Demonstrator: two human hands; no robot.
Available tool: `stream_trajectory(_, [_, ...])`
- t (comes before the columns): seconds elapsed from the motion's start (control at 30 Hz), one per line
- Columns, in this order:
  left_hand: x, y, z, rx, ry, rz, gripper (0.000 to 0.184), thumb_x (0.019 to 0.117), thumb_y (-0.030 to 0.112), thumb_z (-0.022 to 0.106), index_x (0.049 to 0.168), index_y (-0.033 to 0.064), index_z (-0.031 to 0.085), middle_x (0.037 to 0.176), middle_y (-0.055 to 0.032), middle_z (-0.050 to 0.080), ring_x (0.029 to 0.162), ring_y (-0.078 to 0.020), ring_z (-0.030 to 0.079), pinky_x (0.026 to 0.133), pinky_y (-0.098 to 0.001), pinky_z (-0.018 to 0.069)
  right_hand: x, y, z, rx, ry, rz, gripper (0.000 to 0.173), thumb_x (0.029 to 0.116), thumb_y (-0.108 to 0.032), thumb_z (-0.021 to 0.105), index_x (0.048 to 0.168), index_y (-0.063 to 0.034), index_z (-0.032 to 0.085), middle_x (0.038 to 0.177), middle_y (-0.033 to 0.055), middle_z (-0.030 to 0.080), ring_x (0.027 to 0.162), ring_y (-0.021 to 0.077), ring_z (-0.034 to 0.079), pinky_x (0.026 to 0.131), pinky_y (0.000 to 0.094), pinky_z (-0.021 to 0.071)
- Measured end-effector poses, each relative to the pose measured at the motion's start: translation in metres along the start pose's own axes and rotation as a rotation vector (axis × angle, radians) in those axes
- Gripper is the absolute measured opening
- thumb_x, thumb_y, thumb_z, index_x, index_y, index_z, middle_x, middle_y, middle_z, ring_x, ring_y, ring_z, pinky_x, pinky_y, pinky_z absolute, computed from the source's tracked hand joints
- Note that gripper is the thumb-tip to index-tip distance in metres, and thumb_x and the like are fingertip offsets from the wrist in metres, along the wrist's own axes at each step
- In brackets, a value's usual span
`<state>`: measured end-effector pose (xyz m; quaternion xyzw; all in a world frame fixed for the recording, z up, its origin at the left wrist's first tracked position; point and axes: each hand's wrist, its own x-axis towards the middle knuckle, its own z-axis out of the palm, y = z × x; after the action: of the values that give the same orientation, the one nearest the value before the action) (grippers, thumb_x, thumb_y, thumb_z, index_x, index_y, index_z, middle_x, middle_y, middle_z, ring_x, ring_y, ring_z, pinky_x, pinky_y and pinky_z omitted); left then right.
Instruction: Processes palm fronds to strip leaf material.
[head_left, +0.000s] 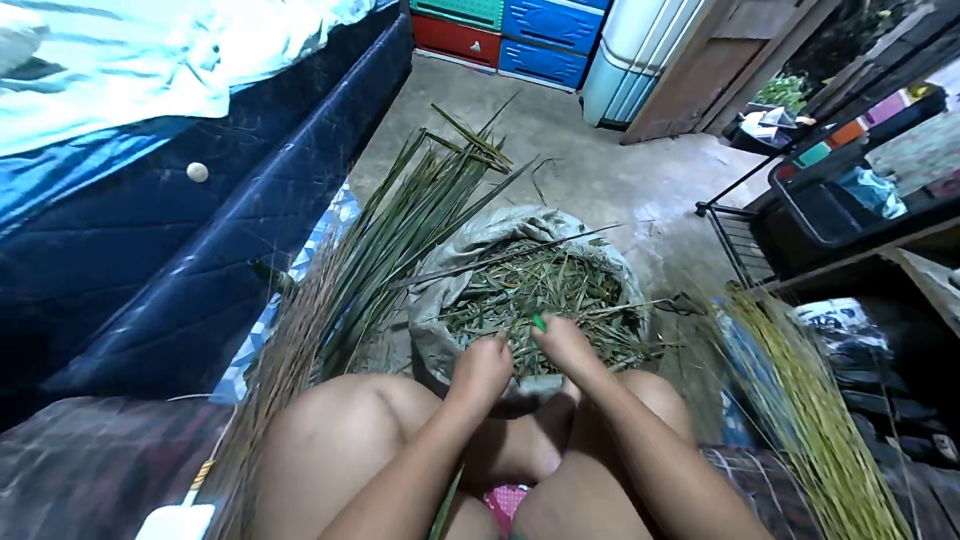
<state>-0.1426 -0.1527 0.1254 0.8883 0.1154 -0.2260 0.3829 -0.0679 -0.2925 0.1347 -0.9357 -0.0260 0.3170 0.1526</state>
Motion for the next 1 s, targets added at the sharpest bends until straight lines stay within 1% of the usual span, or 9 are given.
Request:
stream_trajectory(0.1, [-0.001,0.002,0.000,0.015,0.017,-0.013,0.038,0.1092,0.021,0.038,0.111,-0.0030,0.068,0.114,-0.0227,0.069,0.112,-0.0372,0.066,0.096,-0.0566,0.0500,-0.023,-0.010,0.018,0.013,-0.138,-0.123,0.034,0.1087,-0.030,0.048,0.118,-0.0023,0.065,0.106,0.0202,0.068,0.100,0.0353,0.067,0.087,0.0572,0.0512])
stream_trajectory(0.13, [-0.002,0.003,0.000,0.023,0.015,-0.009,0.038,0.1091,0.021,0.039,0.112,-0.0031,0.068,0.114,-0.0226,0.069,0.113,-0.0371,0.066,0.097,-0.0561,0.0499,-0.022,-0.010,0.021,-0.008,-0.135,-0.120,0.034,0.1085,-0.031,0.048,0.119,-0.0030,0.065,0.107,0.0200,0.068,0.103,0.0356,0.067,0.088,0.0576,0.0515])
stream_trajectory(0.2, [-0.002,0.003,0.001,0.039,0.003,0.010,0.044,0.1115,0.024,0.037,0.142,0.0039,0.060,0.130,-0.0211,0.067,0.126,-0.0356,0.062,0.108,-0.0545,0.0460,-0.008,-0.005,0.017,-0.066,-0.080,-0.054,0.035,0.1076,-0.030,0.048,0.124,-0.0041,0.066,0.117,0.0205,0.070,0.111,0.0375,0.067,0.092,0.0598,0.0515])
stream_trajectory(0.27, [-0.002,0.005,0.003,0.060,0.002,0.034,0.047,0.1122,0.027,0.035,0.153,0.0100,0.050,0.137,-0.0196,0.064,0.130,-0.0344,0.060,0.111,-0.0532,0.0435,0.012,0.007,0.008,-0.096,0.005,0.032,0.037,0.1074,-0.031,0.049,0.127,-0.0038,0.065,0.123,0.0213,0.069,0.118,0.0383,0.066,0.095,0.0611,0.0512])
stream_trajectory(0.4, [-0.007,0.008,0.003,0.043,0.019,0.058,0.046,0.1120,0.026,0.035,0.153,0.0103,0.050,0.136,-0.0198,0.064,0.130,-0.0342,0.060,0.111,-0.0530,0.0436,0.030,0.016,-0.013,-0.055,0.117,0.133,0.038,0.1086,-0.031,0.046,0.129,-0.0043,0.064,0.126,0.0202,0.068,0.120,0.0363,0.065,0.097,0.0588,0.0509])
stream_trajectory(0.57, [-0.005,0.003,-0.003,-0.030,0.027,0.042,0.044,0.1120,0.025,0.037,0.147,0.0051,0.057,0.128,-0.0215,0.068,0.123,-0.0353,0.064,0.108,-0.0536,0.0457,-0.013,0.000,0.005,0.003,-0.045,-0.067,0.035,0.1079,-0.031,0.049,0.121,-0.0034,0.065,0.109,0.0207,0.069,0.105,0.0370,0.067,0.089,0.0584,0.0515])
stream_trajectory(0.63, [-0.005,0.001,-0.003,-0.074,0.042,0.047,0.040,0.1113,0.023,0.039,0.131,-0.0010,0.065,0.117,-0.0232,0.070,0.113,-0.0363,0.067,0.102,-0.0546,0.0484,-0.021,-0.003,0.015,-0.013,-0.087,-0.113,0.033,0.1073,-0.030,0.049,0.119,-0.0040,0.066,0.107,0.0195,0.069,0.103,0.0364,0.068,0.087,0.0588,0.0515])
stream_trajectory(0.8, [-0.008,0.005,-0.003,-0.235,-0.022,0.057,0.041,0.1117,0.024,0.041,0.145,0.0078,0.058,0.102,-0.0108,0.074,0.074,-0.0194,0.068,0.076,-0.0394,0.0566,0.021,0.023,-0.012,0.035,0.068,0.063,0.036,0.1083,-0.030,0.048,0.124,-0.0023,0.065,0.117,0.0219,0.069,0.111,0.0376,0.067,0.092,0.0596,0.0511])
stream_trajectory(1.0, [-0.006,0.002,-0.004,-0.349,-0.021,0.026,0.040,0.1121,0.024,0.040,0.143,0.0072,0.059,0.098,-0.0069,0.072,0.064,-0.0122,0.062,0.064,-0.0318,0.0543,0.013,0.025,-0.021,0.179,0.096,0.018,0.033,0.1089,-0.027,0.046,0.119,-0.0023,0.066,0.104,0.0192,0.067,0.095,0.0322,0.065,0.085,0.0536,0.0500])
